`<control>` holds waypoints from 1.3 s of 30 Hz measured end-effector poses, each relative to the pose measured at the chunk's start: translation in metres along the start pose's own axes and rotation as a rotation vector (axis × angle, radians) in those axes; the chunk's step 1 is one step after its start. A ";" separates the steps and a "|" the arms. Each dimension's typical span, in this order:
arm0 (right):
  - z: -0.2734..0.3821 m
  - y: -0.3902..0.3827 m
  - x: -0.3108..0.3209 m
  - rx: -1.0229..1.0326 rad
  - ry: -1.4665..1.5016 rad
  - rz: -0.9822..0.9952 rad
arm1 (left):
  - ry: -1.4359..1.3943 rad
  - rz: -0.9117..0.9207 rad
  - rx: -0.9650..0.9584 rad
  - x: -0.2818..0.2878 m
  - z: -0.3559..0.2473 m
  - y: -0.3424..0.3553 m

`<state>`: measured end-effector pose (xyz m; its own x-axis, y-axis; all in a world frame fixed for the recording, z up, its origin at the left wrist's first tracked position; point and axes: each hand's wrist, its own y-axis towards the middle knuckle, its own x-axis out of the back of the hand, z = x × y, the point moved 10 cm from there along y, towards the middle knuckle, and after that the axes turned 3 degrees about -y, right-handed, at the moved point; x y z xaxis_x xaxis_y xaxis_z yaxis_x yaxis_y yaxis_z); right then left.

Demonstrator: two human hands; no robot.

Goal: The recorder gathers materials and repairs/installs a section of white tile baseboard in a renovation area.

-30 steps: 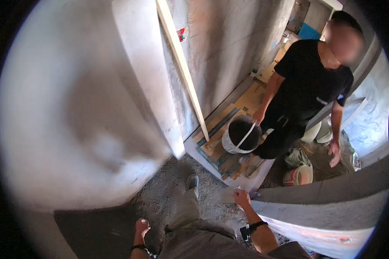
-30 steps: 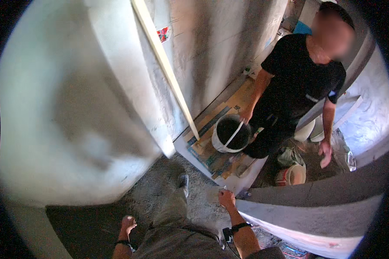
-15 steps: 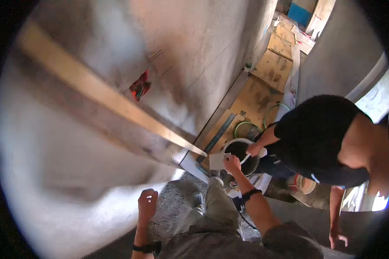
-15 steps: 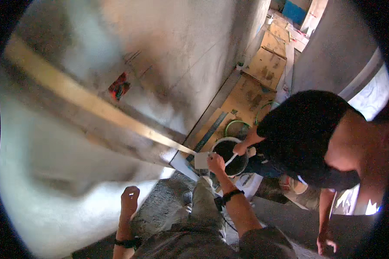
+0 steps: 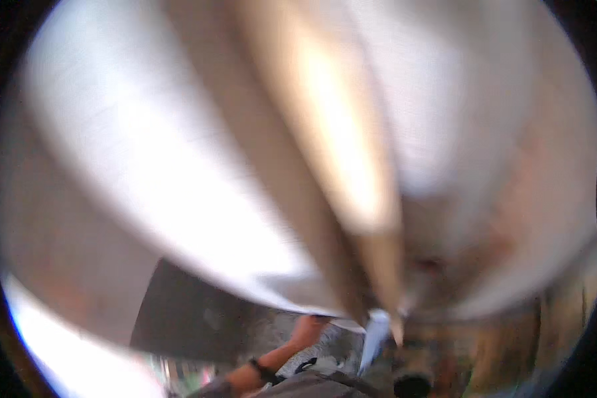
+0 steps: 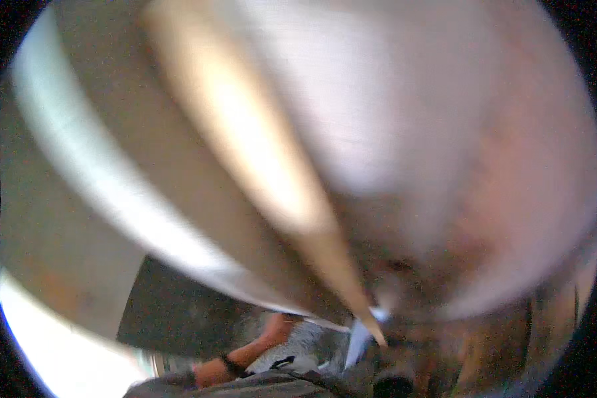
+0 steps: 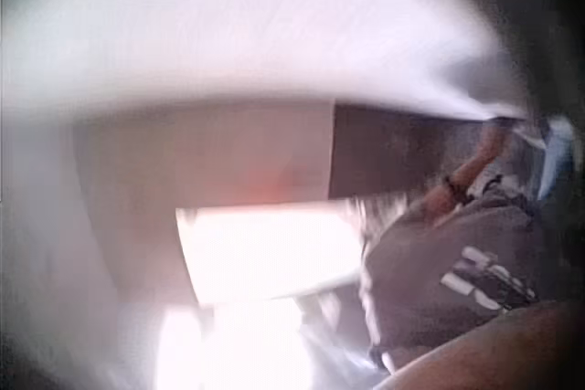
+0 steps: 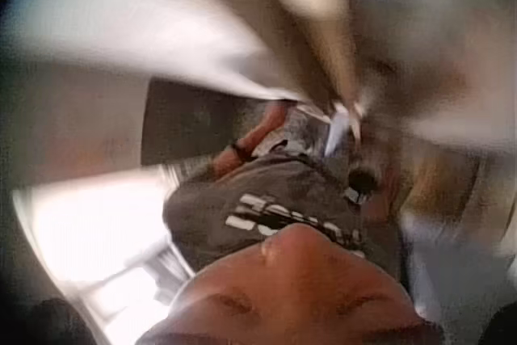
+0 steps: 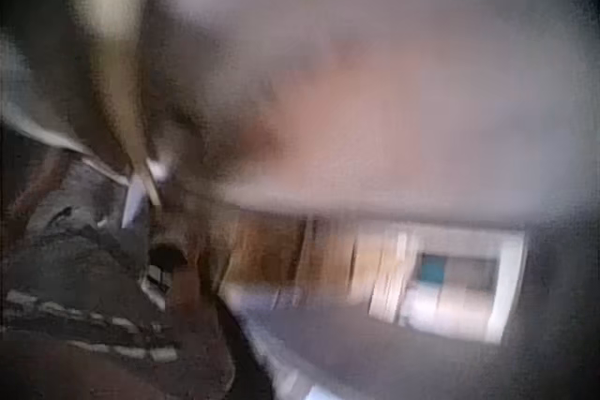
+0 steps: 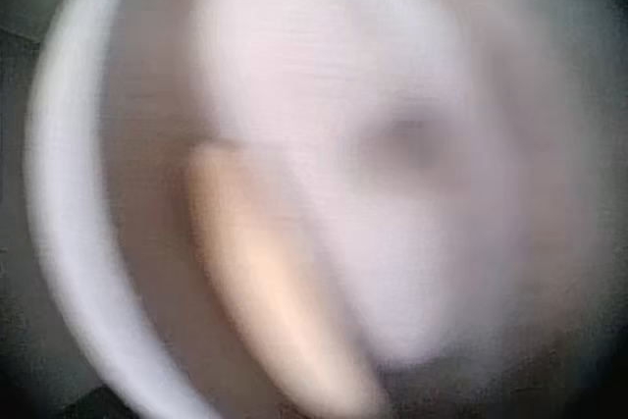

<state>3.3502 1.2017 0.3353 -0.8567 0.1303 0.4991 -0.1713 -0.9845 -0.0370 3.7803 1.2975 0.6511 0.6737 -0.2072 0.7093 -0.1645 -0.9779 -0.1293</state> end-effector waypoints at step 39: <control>-0.199 -0.494 0.307 -1.603 -0.009 -0.577 | -0.001 0.409 -0.130 -0.237 -0.191 0.151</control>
<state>3.0755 1.7516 0.3347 -0.5104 0.3955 0.7636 -0.7226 0.2843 -0.6301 3.4583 1.2049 0.5963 0.5348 -0.5769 0.6174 -0.5075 -0.8035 -0.3111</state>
